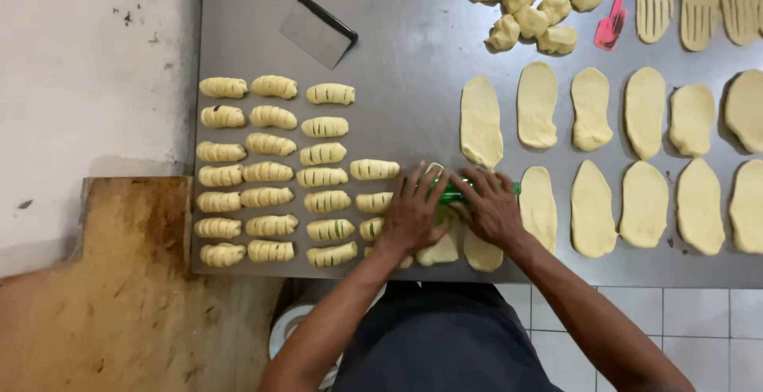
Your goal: The person prepares bread dough by rolling it out into flat shapes with a bottle, using a tool to make cuts on some pieces, and applying a green filling from a piping bag.
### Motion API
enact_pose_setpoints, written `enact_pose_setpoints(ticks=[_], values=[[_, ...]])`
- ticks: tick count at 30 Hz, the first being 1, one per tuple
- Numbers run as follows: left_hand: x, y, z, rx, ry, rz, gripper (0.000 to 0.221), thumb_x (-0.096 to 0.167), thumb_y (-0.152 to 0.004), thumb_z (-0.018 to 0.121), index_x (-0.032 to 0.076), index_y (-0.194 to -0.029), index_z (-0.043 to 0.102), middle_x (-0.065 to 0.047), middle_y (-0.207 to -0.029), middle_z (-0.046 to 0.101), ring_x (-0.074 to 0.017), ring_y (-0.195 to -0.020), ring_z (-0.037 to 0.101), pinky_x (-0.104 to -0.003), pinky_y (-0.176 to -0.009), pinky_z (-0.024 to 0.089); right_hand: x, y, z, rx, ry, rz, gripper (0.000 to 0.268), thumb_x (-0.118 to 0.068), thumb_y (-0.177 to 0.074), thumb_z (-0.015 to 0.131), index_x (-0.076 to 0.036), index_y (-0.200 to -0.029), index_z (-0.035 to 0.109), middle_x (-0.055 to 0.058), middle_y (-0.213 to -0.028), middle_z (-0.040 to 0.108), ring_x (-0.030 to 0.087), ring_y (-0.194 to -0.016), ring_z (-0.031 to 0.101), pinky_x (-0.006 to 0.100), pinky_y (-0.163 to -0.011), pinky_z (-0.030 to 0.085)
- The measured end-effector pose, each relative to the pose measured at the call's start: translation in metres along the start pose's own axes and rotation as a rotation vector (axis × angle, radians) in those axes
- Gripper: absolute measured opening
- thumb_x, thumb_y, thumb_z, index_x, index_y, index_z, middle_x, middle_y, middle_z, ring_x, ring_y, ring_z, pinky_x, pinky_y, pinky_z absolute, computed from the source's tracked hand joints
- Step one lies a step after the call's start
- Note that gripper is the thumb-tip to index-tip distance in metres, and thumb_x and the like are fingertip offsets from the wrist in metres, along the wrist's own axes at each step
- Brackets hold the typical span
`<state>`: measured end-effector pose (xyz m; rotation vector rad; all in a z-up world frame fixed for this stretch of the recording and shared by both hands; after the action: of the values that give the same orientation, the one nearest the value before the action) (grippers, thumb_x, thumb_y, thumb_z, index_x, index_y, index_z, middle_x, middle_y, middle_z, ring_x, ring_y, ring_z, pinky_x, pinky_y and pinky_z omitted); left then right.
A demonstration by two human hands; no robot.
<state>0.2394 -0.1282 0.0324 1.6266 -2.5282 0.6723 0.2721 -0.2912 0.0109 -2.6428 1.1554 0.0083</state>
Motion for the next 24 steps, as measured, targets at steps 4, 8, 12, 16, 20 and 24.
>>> enact_pose_setpoints(ticks=[4,8,12,16,20,24], values=[[-0.052,-0.052,0.048,-0.154,0.023,0.073,0.084,0.067,-0.077,0.083,0.010,-0.135,0.062,-0.010,-0.111,0.073,-0.0302,-0.094,0.067,-0.044,-0.075,0.052,0.026,-0.061,-0.012,0.043,-0.019,-0.012,0.037,-0.038,-0.109,0.045,-0.015,-0.121,0.071,0.004,-0.095,0.071,0.028,-0.096,0.056,0.043,-0.091,0.039],[-0.054,-0.067,0.005,-0.129,0.174,-0.057,0.086,0.067,-0.078,0.081,0.003,-0.132,0.066,-0.016,-0.113,0.075,-0.0335,-0.095,0.069,-0.048,-0.079,0.057,0.096,-0.142,-0.020,0.020,-0.406,0.145,0.034,-0.033,-0.108,0.053,-0.010,-0.113,0.078,0.010,-0.113,0.070,0.030,-0.105,0.062,0.047,-0.088,0.044],[-0.049,-0.040,-0.035,0.053,0.448,-0.517,0.077,0.062,-0.077,0.083,0.010,-0.132,0.067,-0.015,-0.110,0.074,-0.0330,-0.099,0.070,-0.046,-0.079,0.056,0.163,-0.267,-0.015,0.130,-0.564,0.218,0.031,-0.026,-0.107,0.063,-0.003,-0.127,0.069,0.018,-0.112,0.065,0.032,-0.085,0.070,0.046,-0.072,0.054],[-0.026,0.011,-0.034,0.145,0.610,-0.897,0.081,0.071,-0.071,0.084,0.016,-0.129,0.073,-0.008,-0.108,0.081,-0.0266,-0.097,0.078,-0.042,-0.078,0.061,0.207,-0.400,0.060,0.022,-0.455,0.266,0.054,-0.024,-0.099,0.073,-0.006,-0.145,0.052,0.018,-0.125,0.052,0.041,-0.103,0.059,0.054,-0.079,0.050],[0.000,0.044,-0.021,0.203,0.461,-1.507,0.060,0.049,-0.059,0.089,0.030,-0.115,0.085,0.002,-0.104,0.087,-0.0206,-0.103,0.078,-0.035,-0.087,0.067,0.224,-0.483,0.112,-0.050,-0.347,0.361,0.073,-0.020,-0.093,0.076,-0.019,-0.156,0.041,0.020,-0.145,0.036,0.047,-0.122,0.040,0.061,-0.083,0.050],[-0.001,0.060,-0.021,0.339,0.753,-1.794,0.051,0.031,-0.071,0.080,0.017,-0.120,0.084,-0.011,-0.108,0.086,-0.0318,-0.083,0.078,-0.041,-0.072,0.067,0.257,-0.508,0.153,0.175,-0.334,0.289,0.036,-0.019,-0.087,0.074,-0.008,-0.120,0.070,0.023,-0.113,0.051,0.053,-0.091,0.055,0.058,-0.077,0.052]])
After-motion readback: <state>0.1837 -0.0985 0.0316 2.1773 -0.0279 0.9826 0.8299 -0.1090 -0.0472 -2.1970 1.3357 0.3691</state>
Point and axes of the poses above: each hand's wrist, its own y-axis away from the middle knuckle, its own z-axis out of the palm, x = y × z, the point moved 5 cm from there along -y, towards the middle knuckle
